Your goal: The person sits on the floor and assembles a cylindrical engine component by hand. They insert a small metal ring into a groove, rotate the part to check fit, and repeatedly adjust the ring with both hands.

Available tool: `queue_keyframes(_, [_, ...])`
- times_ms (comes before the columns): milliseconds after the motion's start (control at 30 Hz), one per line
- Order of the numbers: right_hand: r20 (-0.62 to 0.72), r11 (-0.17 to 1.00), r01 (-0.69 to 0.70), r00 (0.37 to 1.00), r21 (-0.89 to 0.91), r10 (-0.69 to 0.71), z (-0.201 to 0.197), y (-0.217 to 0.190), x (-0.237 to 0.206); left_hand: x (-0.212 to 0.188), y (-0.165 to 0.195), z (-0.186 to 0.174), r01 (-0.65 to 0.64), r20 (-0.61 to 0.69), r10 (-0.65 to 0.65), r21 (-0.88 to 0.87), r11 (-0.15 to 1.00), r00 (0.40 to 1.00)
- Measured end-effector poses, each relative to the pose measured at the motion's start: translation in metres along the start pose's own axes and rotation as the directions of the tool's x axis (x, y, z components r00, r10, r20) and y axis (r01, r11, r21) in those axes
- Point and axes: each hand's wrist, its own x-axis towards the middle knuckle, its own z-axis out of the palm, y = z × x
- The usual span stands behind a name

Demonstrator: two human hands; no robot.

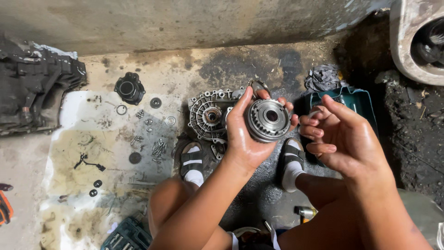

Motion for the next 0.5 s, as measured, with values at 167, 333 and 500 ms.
queue_keyframes(167, [0.198,0.965,0.228,0.96,-0.132,-0.199,-0.003,0.01,-0.019,0.007,-0.007,-0.009,-0.043,0.132,0.036,0.046,0.998,0.991])
queue_keyframes(333, [0.144,0.682,0.594,0.789,-0.427,-0.597,0.015,0.024,-0.031,0.015,-0.014,-0.014,-0.002,0.101,-0.004,0.058,0.998,0.995])
queue_keyframes(500, [0.523,-0.013,0.62,0.651,-0.784,-0.55,0.038,0.013,-0.039,0.02,-0.022,-0.012,0.05,0.043,-0.057,0.143,0.988,0.997])
